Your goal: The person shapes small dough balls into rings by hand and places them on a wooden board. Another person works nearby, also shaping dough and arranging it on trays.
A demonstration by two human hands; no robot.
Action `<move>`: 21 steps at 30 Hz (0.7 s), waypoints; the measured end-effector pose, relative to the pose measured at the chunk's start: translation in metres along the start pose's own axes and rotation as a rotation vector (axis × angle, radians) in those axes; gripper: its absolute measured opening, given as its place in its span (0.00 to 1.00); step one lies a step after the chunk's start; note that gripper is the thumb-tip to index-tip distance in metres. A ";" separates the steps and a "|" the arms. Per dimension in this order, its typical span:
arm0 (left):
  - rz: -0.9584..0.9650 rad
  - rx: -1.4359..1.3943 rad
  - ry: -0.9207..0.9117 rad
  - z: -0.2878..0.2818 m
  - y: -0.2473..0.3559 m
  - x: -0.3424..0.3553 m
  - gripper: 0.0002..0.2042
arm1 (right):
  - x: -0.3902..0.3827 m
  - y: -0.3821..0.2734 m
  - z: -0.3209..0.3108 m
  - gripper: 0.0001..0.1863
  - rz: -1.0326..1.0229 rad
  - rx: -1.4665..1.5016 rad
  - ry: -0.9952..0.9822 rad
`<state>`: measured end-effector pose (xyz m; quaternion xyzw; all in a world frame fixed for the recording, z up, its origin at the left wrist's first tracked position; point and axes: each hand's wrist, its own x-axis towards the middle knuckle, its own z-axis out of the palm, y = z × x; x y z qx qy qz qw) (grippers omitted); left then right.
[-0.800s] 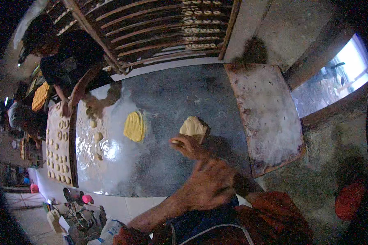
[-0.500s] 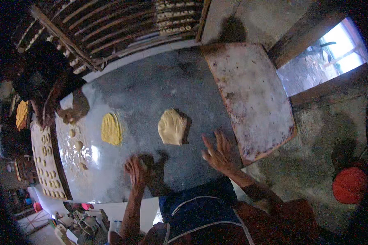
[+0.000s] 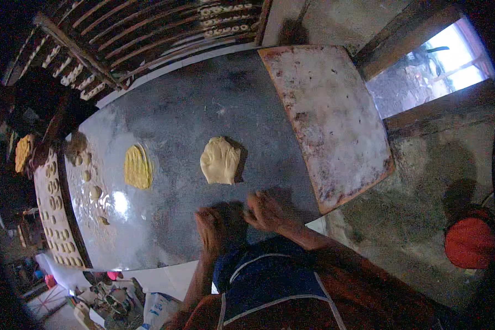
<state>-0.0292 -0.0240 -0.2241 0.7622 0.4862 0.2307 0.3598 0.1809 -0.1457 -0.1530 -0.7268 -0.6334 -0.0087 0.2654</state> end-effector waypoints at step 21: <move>0.118 0.012 -0.176 -0.040 -0.037 -0.038 0.16 | -0.031 0.062 -0.022 0.23 0.509 0.582 -0.378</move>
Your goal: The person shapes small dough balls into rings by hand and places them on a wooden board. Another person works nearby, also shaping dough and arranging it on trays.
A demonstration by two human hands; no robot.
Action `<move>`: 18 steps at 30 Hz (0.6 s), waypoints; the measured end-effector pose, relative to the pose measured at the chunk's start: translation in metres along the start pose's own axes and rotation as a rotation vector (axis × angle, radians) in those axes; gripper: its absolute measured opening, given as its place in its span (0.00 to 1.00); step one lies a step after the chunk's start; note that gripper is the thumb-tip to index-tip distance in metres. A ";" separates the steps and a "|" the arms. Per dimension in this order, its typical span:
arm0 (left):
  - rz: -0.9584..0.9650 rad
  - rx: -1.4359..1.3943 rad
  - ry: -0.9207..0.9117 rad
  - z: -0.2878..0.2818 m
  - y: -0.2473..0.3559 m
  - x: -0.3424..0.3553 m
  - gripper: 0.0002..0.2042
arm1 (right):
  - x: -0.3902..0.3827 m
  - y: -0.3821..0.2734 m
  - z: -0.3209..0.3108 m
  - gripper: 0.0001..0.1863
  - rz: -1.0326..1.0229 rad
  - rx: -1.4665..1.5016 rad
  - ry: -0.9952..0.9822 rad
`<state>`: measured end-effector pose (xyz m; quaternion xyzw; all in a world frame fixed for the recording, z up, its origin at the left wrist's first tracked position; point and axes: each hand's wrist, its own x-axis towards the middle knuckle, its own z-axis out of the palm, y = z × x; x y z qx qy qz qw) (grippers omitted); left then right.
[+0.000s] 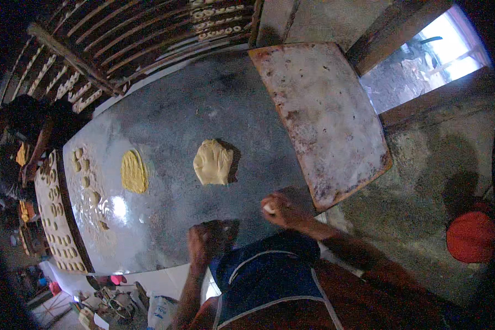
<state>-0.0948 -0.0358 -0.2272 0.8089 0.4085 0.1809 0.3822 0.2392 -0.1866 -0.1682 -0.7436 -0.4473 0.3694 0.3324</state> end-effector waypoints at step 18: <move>0.406 0.198 -0.503 -0.078 0.146 0.071 0.20 | -0.051 -0.004 -0.026 0.20 -0.197 -0.483 0.312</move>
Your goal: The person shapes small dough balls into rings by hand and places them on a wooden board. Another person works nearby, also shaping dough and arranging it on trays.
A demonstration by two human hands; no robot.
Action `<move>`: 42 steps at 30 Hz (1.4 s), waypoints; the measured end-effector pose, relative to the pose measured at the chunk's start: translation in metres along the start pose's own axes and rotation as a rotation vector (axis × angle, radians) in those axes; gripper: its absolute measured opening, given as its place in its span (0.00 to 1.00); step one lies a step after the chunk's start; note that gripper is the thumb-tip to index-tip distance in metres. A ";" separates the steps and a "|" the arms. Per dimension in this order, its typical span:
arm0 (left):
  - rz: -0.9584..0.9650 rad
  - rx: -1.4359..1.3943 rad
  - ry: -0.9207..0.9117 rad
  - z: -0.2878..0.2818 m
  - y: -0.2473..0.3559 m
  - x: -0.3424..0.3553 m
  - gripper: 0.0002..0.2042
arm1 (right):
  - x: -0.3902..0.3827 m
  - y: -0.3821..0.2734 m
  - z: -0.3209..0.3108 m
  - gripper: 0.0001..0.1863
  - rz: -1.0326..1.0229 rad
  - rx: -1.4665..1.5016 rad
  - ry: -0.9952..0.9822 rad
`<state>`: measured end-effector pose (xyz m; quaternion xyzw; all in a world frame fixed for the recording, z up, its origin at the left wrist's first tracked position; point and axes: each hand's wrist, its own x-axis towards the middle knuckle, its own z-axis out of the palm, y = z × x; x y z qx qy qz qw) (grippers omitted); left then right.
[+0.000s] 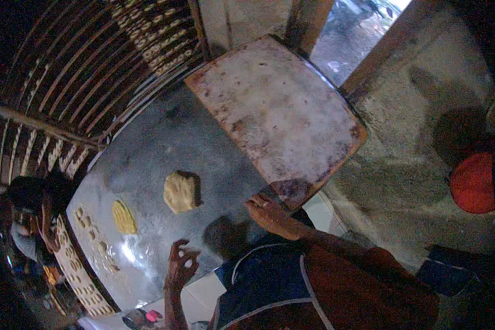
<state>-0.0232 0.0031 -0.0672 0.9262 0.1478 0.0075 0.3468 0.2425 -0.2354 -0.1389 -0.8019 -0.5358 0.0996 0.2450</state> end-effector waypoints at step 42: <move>-0.627 -0.801 0.415 0.054 0.018 0.075 0.19 | 0.148 -0.078 0.069 0.31 -0.006 0.617 -0.035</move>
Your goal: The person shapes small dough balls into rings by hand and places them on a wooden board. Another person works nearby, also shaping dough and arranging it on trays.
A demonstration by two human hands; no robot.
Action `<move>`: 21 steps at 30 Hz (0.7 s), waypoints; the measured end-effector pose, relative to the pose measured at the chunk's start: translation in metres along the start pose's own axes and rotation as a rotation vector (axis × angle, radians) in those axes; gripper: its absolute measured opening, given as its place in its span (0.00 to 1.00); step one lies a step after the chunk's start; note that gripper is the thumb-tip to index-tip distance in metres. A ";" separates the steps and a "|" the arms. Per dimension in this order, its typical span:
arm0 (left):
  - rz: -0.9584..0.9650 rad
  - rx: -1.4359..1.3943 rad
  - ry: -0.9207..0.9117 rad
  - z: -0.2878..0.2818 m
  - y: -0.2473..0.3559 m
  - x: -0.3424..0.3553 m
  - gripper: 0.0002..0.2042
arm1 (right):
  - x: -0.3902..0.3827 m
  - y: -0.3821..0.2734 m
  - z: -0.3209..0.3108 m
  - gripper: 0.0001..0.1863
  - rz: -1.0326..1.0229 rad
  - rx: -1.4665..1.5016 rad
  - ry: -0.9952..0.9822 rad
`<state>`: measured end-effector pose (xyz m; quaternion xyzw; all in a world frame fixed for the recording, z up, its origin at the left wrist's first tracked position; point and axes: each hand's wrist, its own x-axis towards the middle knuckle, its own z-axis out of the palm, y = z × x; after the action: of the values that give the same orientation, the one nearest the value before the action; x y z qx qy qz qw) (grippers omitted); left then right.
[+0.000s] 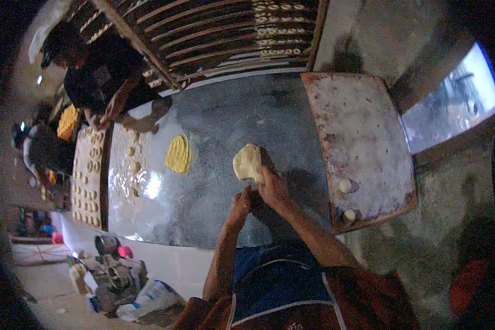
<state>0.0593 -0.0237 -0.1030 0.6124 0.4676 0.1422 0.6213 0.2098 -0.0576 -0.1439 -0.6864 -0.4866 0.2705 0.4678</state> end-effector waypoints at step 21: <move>-0.360 -1.003 -0.196 0.005 -0.021 0.043 0.14 | -0.045 -0.092 0.017 0.19 0.372 -0.726 -0.262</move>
<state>0.0774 0.0010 -0.1399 0.1613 0.3797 0.1816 0.8926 0.1409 -0.0848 -0.0718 -0.8424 -0.4735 0.2466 0.0734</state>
